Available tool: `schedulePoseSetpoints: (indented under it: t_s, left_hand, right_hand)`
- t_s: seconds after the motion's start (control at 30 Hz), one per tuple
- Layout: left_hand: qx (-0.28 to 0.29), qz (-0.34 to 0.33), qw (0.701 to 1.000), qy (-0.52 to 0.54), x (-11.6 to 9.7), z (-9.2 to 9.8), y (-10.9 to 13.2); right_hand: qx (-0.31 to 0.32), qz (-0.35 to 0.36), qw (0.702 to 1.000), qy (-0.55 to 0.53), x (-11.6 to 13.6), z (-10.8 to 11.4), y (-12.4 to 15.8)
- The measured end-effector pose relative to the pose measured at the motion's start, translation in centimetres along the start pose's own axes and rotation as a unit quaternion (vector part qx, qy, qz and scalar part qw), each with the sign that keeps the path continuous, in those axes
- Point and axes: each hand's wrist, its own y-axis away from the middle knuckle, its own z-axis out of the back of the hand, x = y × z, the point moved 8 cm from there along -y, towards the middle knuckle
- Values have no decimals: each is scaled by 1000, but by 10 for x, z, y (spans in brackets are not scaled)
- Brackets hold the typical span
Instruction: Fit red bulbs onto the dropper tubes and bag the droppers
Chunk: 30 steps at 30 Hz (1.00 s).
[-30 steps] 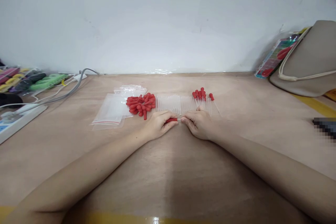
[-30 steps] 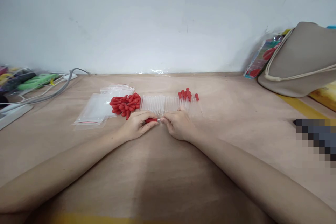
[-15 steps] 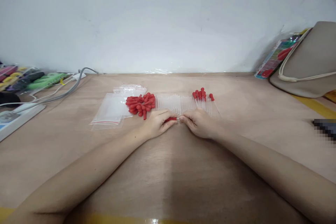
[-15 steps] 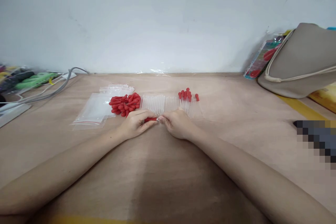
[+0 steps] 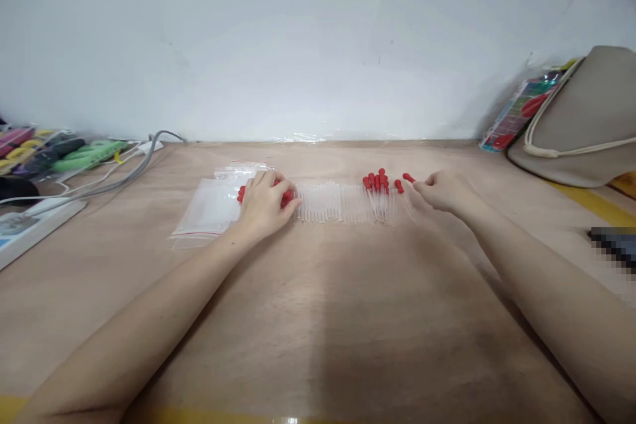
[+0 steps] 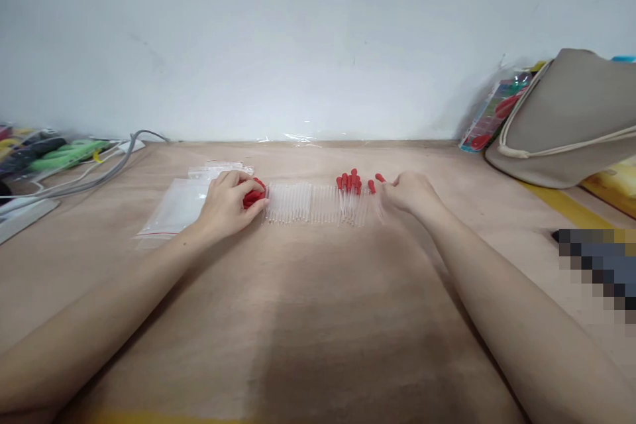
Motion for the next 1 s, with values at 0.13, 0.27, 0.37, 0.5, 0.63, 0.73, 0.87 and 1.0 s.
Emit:
schedulePoseSetpoints:
  t_s: [0.13,0.27,0.37,0.5,0.63,0.73,0.87,1.0]
  left_hand:
    - [42,30,999,-3,10,-4,-1]
    - [63,44,997,-9,17,-9,-1]
    - [62,45,997,-17,19,-9,-1]
    - [65,53,996,-20,20,-10,-2]
    - [67,54,996,-17,20,-10,-2]
    - [68,50,996,-17,20,-11,-2]
    - [62,52,996,-24,21,-12,-2]
    - [65,49,996,-36,20,-13,-2]
  right_hand:
    - [48,-17,999,-5,-5,-19,-2]
    - [91,-18,995,-35,-10,-35,-7]
    - [95,-11,995,-25,-15,-39,-12]
    - [61,10,998,19,-13,-31,-12]
    - [5,44,999,1,0,-19,-3]
    - [49,75,996,-15,11,-28,4]
    - [104,76,992,-17,19,-39,9]
    - [139,40,988,-57,17,-44,12]
